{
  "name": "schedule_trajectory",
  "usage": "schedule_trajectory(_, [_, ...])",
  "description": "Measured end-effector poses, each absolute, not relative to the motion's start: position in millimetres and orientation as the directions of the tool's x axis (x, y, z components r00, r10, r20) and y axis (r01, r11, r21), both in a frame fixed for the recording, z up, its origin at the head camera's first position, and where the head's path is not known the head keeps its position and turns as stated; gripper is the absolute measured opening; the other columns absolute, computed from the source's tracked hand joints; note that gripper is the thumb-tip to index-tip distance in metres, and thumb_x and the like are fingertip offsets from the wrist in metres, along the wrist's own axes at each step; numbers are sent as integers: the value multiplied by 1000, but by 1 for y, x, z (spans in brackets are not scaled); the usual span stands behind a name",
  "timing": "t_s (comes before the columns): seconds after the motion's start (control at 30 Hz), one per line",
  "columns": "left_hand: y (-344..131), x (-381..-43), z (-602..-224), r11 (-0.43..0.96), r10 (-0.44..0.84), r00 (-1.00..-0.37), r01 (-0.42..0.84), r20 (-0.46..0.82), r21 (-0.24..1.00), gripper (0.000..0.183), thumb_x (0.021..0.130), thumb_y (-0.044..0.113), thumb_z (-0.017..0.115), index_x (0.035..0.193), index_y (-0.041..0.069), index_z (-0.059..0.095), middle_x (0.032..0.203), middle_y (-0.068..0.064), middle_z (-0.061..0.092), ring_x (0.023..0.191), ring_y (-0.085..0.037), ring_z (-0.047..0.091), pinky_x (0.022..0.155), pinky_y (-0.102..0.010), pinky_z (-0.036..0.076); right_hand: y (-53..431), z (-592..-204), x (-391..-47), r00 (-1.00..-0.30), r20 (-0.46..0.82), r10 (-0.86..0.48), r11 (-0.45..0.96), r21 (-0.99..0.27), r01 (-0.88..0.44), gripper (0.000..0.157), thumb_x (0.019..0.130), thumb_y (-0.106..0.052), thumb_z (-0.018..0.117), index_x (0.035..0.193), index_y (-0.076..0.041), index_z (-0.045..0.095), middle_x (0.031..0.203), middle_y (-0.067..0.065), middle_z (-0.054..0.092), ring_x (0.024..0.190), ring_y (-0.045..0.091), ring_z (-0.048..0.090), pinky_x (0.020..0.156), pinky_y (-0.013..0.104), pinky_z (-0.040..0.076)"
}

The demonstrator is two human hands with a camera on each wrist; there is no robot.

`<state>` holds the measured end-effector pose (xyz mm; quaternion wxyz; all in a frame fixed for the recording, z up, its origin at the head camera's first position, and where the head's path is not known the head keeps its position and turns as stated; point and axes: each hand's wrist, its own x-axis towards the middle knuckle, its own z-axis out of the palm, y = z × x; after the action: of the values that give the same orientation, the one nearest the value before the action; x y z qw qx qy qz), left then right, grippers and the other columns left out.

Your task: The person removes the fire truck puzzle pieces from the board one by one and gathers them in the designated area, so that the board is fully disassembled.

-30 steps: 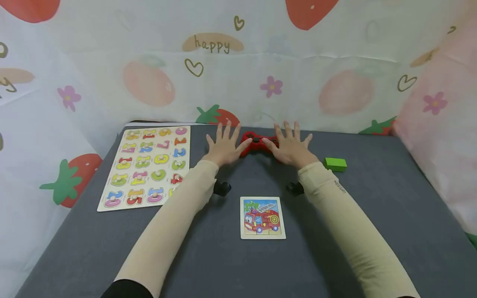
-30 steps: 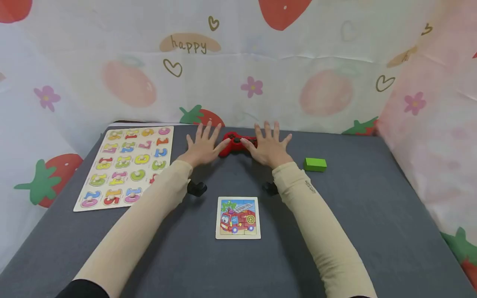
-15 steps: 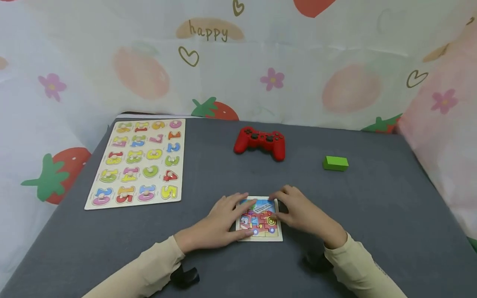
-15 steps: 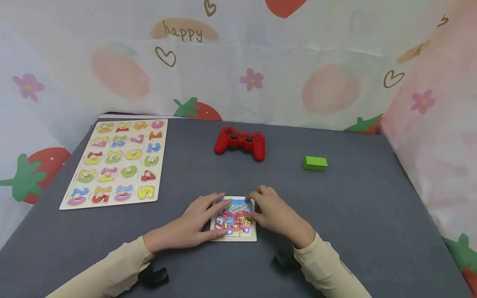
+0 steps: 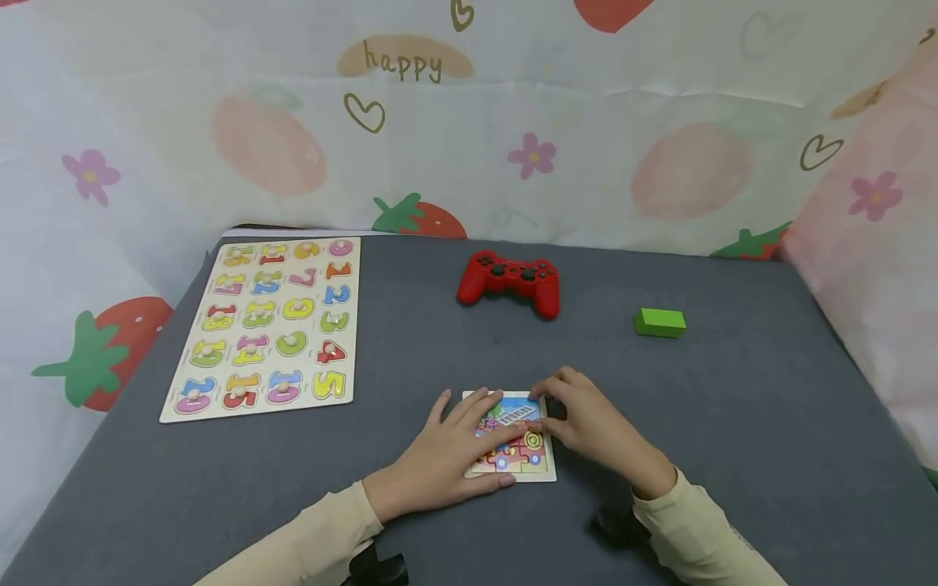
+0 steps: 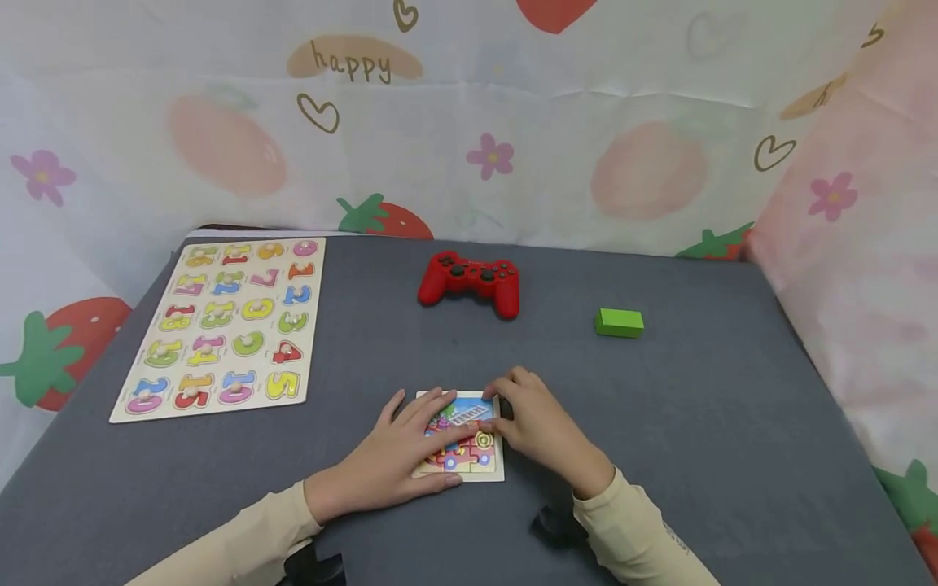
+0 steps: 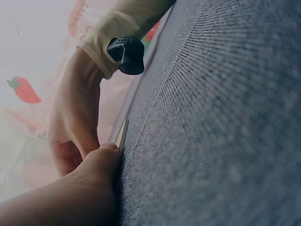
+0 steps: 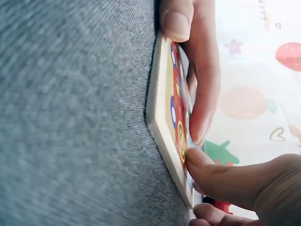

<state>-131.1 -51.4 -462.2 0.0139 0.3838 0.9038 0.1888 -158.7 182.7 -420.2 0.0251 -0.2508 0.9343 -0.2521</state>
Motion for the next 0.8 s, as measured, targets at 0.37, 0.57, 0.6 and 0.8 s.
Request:
schedule_trajectory(0.37, [-53,-131,-461,642,718,-689,709,95,292,60,94,64,38,148,38,34,160,-4,17,148,-21,12,110,-63,12,178,-420,-156,-901,91,-424,766,-494,-410,22,81,-13,77,101,-8,69,94,1,58,82,14,54,74,32,49])
schedule_trajectory(0.57, [-55,-134,-460,632,723,-676,730,139,259,60,92,67,38,146,40,37,157,-3,26,145,-19,20,107,-63,20,175,-421,-154,-919,75,-386,765,-530,-365,22,81,-12,77,101,-8,67,93,1,56,82,15,53,74,33,48])
schedule_trajectory(0.6, [-55,-135,-460,634,722,-677,731,144,255,60,91,68,39,145,41,37,157,-2,28,144,-19,22,106,-63,21,175,-421,-154,-921,76,-383,764,-534,-362,22,81,-12,77,101,-8,67,93,2,56,82,15,53,74,33,48])
schedule_trajectory(0.8, [-54,-136,-458,645,712,-690,717,132,265,61,89,70,41,144,44,38,155,-1,31,142,-18,26,107,-61,21,175,-422,-153,-929,89,-359,757,-554,-345,22,80,-9,77,100,-8,66,95,3,56,83,15,55,75,33,49])
